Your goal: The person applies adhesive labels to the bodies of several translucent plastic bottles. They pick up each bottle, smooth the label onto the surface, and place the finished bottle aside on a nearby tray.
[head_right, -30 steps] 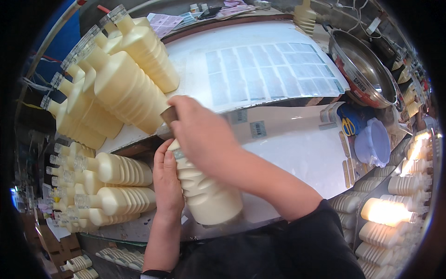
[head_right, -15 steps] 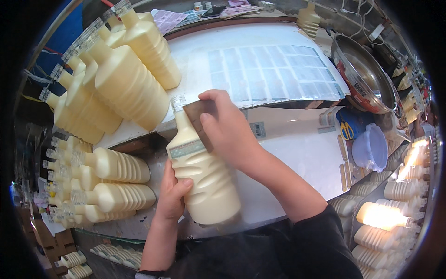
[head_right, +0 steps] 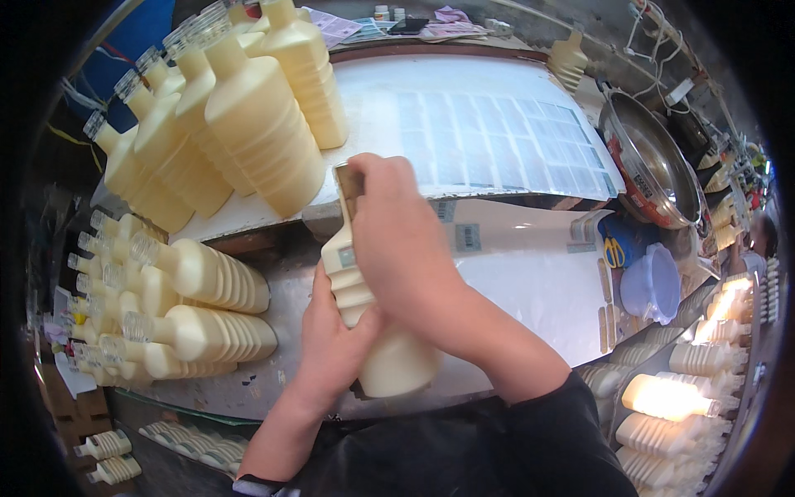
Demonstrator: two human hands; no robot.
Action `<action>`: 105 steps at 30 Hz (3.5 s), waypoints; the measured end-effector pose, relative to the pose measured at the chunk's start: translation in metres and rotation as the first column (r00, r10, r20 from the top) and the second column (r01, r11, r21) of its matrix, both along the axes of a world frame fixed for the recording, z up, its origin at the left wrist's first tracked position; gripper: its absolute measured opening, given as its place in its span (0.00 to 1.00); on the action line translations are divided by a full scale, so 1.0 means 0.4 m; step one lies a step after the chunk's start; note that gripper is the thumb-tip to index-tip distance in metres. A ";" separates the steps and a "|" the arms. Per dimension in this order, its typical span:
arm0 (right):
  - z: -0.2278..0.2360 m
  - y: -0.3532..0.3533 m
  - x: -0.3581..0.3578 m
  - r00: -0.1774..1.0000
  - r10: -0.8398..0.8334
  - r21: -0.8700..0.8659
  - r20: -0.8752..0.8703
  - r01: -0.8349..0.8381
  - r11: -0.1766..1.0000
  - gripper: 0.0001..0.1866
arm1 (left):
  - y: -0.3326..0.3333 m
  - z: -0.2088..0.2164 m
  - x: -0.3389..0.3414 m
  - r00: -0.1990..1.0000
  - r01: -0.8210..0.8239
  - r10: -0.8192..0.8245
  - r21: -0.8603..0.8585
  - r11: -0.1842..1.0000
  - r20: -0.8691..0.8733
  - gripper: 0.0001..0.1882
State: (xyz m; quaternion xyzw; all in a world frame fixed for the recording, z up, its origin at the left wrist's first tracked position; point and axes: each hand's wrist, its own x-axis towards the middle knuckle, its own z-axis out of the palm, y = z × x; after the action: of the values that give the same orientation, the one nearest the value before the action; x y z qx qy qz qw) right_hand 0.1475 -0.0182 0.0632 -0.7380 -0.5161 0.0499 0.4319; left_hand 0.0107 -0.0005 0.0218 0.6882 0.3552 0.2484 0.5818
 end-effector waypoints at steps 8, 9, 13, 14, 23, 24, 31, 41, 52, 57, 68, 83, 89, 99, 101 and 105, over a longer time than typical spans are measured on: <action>0.004 0.013 -0.028 0.998 0.056 -0.025 0.033 -0.055 0.998 0.20 | -0.002 0.018 -0.005 0.999 -0.013 0.020 0.139 0.990 -0.049 0.41; 0.000 0.010 -0.018 0.993 0.024 -0.032 0.116 -0.020 0.999 0.20 | -0.001 0.015 -0.005 0.999 -0.010 0.016 0.134 0.991 -0.047 0.41; 0.006 0.000 -0.012 0.995 0.033 -0.008 0.095 -0.032 0.999 0.20 | 0.000 0.003 -0.004 0.998 -0.021 0.028 0.131 0.991 -0.052 0.43; 0.006 0.003 -0.014 0.994 0.055 -0.005 0.092 -0.055 0.998 0.20 | -0.002 -0.016 -0.004 0.996 -0.039 0.053 0.177 0.983 -0.075 0.42; -0.065 -0.023 0.075 1.000 0.030 0.062 0.005 -0.030 0.998 0.19 | 0.058 -0.040 0.032 0.986 -0.150 0.150 0.013 0.989 -0.071 0.32; -0.081 -0.029 0.088 1.000 0.023 0.092 0.000 -0.023 0.996 0.19 | 0.063 -0.043 0.034 0.989 -0.148 0.146 -0.060 0.987 -0.027 0.30; -0.153 -0.039 0.140 0.997 0.008 0.182 -0.081 0.007 0.983 0.19 | 0.069 -0.083 0.033 0.972 -0.090 0.140 -0.251 0.964 0.190 0.21; -0.091 -0.047 0.121 0.985 0.048 0.258 -0.168 -0.003 0.966 0.20 | 0.046 -0.062 0.016 0.958 -0.215 0.232 -0.112 0.970 0.170 0.27; -0.127 -0.051 0.127 0.981 -0.002 0.166 -0.192 0.035 0.986 0.21 | -0.036 -0.036 -0.045 1.000 0.003 -0.002 0.136 0.991 -0.013 0.52; -0.049 -0.043 0.057 0.982 0.032 0.108 -0.187 -0.012 0.994 0.20 | -0.049 -0.004 -0.035 0.998 -0.023 0.021 -0.029 0.999 -0.064 0.54; 0.003 0.033 -0.084 0.990 -0.015 0.004 -0.141 0.015 1.000 0.19 | -0.066 -0.020 -0.043 0.985 -0.038 0.088 0.312 0.949 -0.147 0.48; -0.066 -0.044 0.078 0.995 -0.059 0.004 -0.077 0.059 0.998 0.20 | -0.055 0.012 -0.021 0.931 0.108 0.057 0.423 0.899 -0.360 0.56; -0.152 -0.068 0.128 0.997 -0.037 0.148 -0.063 0.046 0.988 0.19 | -0.063 -0.006 -0.013 0.965 0.023 0.090 0.424 0.905 -0.245 0.57; -0.124 -0.043 0.105 0.980 -0.018 0.202 -0.200 0.059 0.978 0.21 | -0.069 -0.011 -0.006 0.964 -0.032 0.126 0.371 0.928 -0.233 0.58; -0.099 -0.045 0.102 0.978 -0.070 0.177 -0.195 0.106 0.978 0.22 | -0.076 -0.001 -0.001 0.962 -0.033 0.123 0.343 0.939 -0.243 0.58; -0.009 0.017 -0.006 0.952 0.112 0.053 -0.285 -0.102 0.993 0.20 | -0.070 -0.018 -0.012 0.909 -0.079 0.251 0.454 0.887 -0.332 0.58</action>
State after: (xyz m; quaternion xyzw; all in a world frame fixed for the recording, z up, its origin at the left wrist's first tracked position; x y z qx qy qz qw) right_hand 0.1451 -0.0114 0.0598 -0.6856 -0.4879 0.1704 0.5127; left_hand 0.0059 -0.0286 0.0145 0.8012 0.4559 0.2313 0.3111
